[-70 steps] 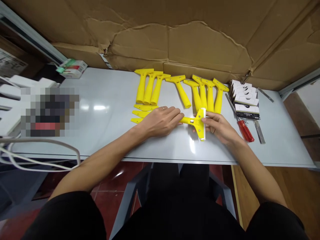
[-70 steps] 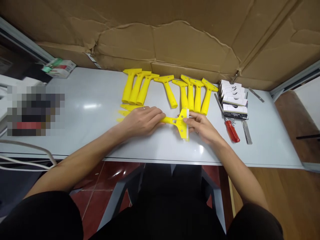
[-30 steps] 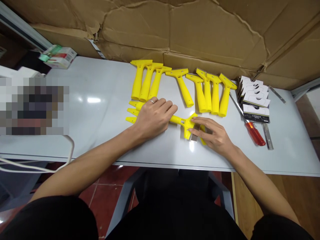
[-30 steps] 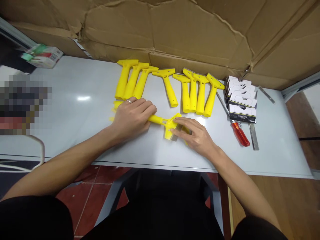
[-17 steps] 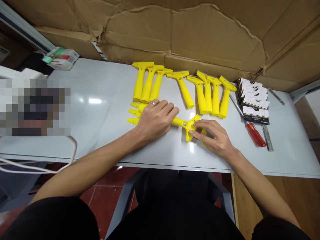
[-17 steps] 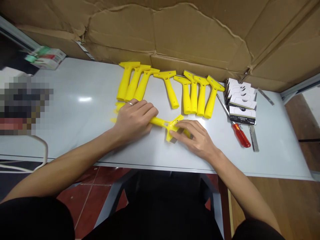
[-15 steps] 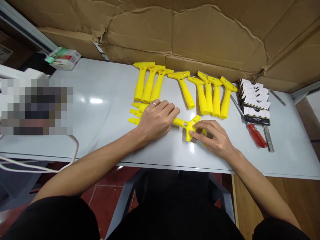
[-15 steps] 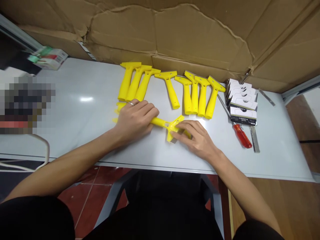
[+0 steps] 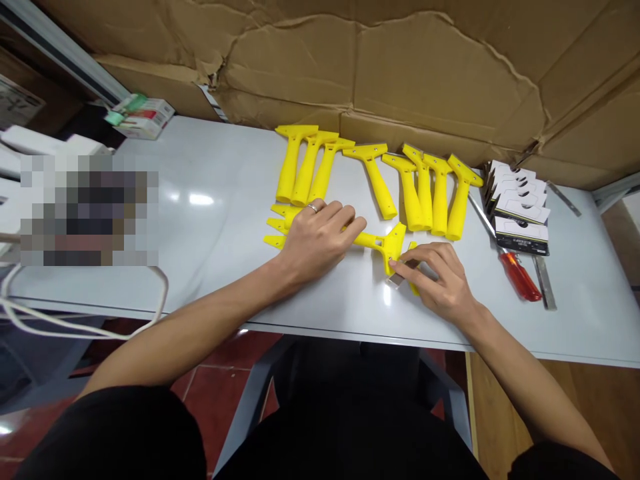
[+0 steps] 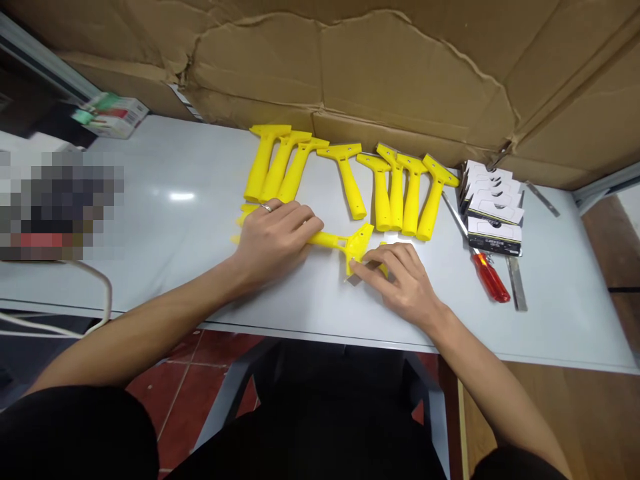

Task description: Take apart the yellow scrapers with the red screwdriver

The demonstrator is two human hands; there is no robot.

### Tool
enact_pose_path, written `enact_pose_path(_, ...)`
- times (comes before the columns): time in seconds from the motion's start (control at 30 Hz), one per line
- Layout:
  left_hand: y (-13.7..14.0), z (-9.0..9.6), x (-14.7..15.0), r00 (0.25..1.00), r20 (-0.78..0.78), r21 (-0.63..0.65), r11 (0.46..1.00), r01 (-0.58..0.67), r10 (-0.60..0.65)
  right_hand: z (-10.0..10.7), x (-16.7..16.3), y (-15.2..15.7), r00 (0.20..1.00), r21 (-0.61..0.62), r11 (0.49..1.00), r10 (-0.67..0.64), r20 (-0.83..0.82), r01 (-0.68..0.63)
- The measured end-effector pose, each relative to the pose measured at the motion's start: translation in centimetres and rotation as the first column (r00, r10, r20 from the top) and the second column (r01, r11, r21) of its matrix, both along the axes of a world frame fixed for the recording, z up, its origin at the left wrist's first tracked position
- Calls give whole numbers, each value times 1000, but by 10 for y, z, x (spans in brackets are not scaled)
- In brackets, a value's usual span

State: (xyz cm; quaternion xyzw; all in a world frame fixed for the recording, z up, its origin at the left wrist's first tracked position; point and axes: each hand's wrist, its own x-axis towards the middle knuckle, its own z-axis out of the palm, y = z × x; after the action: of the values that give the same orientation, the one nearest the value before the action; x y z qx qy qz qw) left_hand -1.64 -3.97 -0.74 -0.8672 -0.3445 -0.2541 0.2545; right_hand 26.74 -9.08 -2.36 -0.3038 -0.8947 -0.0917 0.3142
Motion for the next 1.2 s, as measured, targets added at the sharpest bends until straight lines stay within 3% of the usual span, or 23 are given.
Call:
enact_pose_path(0.33,2,-1,-1,999,32,7,1000,4,-4,-2,1,-1,999,-51,998,-34,6,34)
enact_pose_path(0.57,1,1,0,999,24,82,996,33,-35,-1,-1,-1,1000,-30,999,-13,14,14)
enact_pose_path(0.73,2,-1,-1,998,59,39,999,33,-36,2,-1,-2,996,-17,999,-49,-80,48)
enact_pose_path(0.87,10,1,-17,988,155,-16,1000,15,-12,7,3,-3,963,45,992,-100,-249,115)
enact_pose_path(1.0,39,5,-56,949,287,-4,991,-137,132,9,5,-3,940,46,981,-165,-300,187)
enact_pose_path(1.1,66,12,-88,822,453,-150,938,-312,346,9,3,-1,952,53,984,-151,-267,171)
enact_pose_path(1.13,74,14,-96,744,489,-295,889,-349,454,9,2,0,955,63,985,-140,-260,162)
enact_pose_path(1.2,85,18,-108,584,458,-613,714,-339,671,7,0,1,960,73,987,-118,-252,141)
